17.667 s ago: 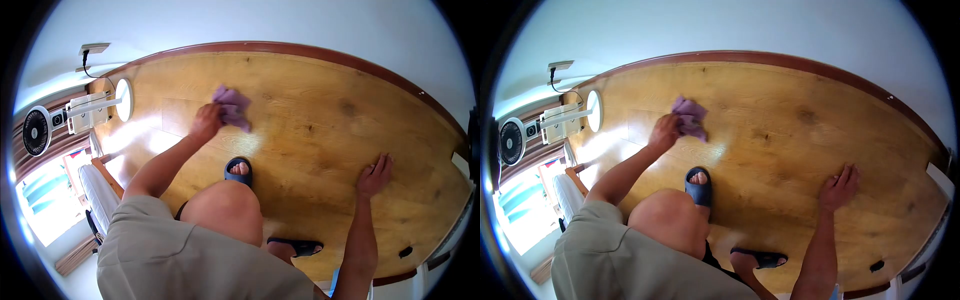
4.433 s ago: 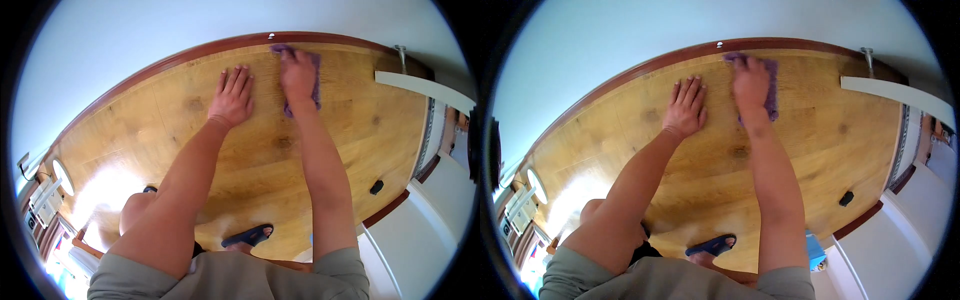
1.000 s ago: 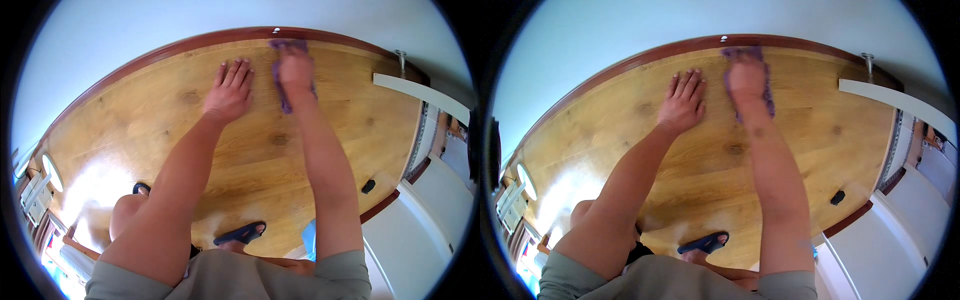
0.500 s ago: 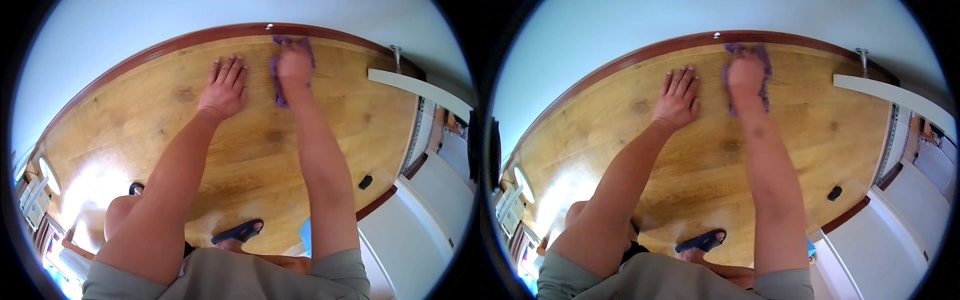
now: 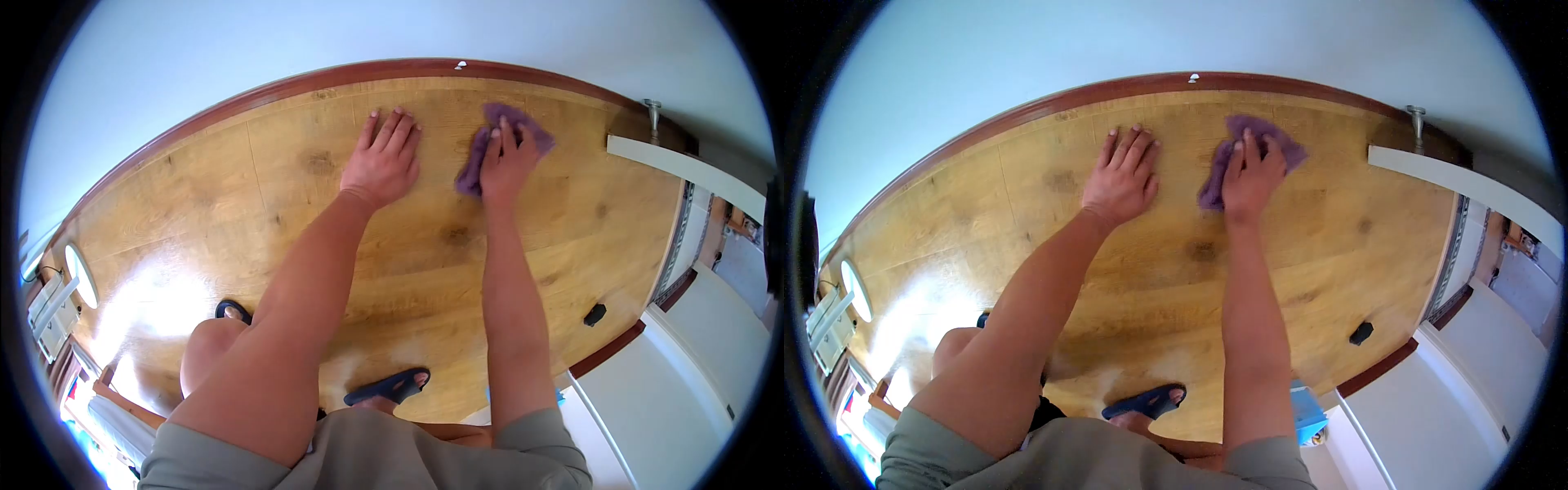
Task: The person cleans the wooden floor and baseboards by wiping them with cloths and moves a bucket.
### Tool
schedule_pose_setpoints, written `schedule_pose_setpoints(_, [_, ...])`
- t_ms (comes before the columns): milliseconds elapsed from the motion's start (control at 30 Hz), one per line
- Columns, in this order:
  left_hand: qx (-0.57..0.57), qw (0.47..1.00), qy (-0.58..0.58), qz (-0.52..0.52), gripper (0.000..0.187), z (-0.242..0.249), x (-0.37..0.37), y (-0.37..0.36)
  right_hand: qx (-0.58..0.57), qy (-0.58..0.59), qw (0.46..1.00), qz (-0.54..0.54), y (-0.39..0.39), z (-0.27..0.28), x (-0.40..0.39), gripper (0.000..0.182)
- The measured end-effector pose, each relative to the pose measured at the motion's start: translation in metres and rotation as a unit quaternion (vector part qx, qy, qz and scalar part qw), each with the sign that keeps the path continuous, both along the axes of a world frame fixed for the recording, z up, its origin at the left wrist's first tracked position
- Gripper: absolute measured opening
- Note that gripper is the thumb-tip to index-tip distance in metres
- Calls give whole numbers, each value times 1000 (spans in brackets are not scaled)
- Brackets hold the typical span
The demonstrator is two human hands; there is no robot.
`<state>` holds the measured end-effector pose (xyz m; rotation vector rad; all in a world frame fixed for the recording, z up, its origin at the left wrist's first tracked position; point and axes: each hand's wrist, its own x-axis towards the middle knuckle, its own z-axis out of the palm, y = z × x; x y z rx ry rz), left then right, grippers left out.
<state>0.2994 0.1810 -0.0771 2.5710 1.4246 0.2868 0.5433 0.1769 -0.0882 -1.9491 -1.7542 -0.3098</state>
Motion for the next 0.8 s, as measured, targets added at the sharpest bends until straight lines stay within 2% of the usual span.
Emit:
schedule_pose_setpoints(67, [-8,1000,4,-1,54,-1,0,0,-43,58,997,19,-18,4,-25,23])
schedule_pose_setpoints(133, [-27,1000,5,-5,53,-2,1,0,-60,179,977,99,-21,7,-49,22])
schedule_pose_setpoints(200, [-15,1000,9,-17,55,-4,-2,0,-93,388,911,107,-8,15,-77,20])
schedule_pose_setpoints(267, [-11,1000,0,-18,57,-7,-3,0,-149,530,820,154,19,38,-103,21])
schedule_pose_setpoints(333, [-17,1000,-14,-1,60,-12,-3,-2,-158,442,840,274,41,28,-113,24])
schedule_pose_setpoints(433, [-15,1000,-21,-8,64,-14,-4,-2,-130,348,866,335,54,15,-108,29])
schedule_pose_setpoints(467, [23,999,-37,-7,60,-14,-2,-2,-108,295,890,331,54,12,-102,30])
schedule_pose_setpoints(533, [0,1000,-16,-9,57,-9,-3,0,-64,187,926,320,53,10,-87,33])
schedule_pose_setpoints(567, [-12,1000,-4,-11,55,-8,-3,0,-70,183,938,285,51,9,-76,32])
schedule_pose_setpoints(633, [38,999,-30,-16,47,-10,-2,1,-78,179,956,219,50,5,-54,30])
schedule_pose_setpoints(800, [38,999,-23,-11,46,-7,-1,1,-64,147,970,182,59,-7,31,28])
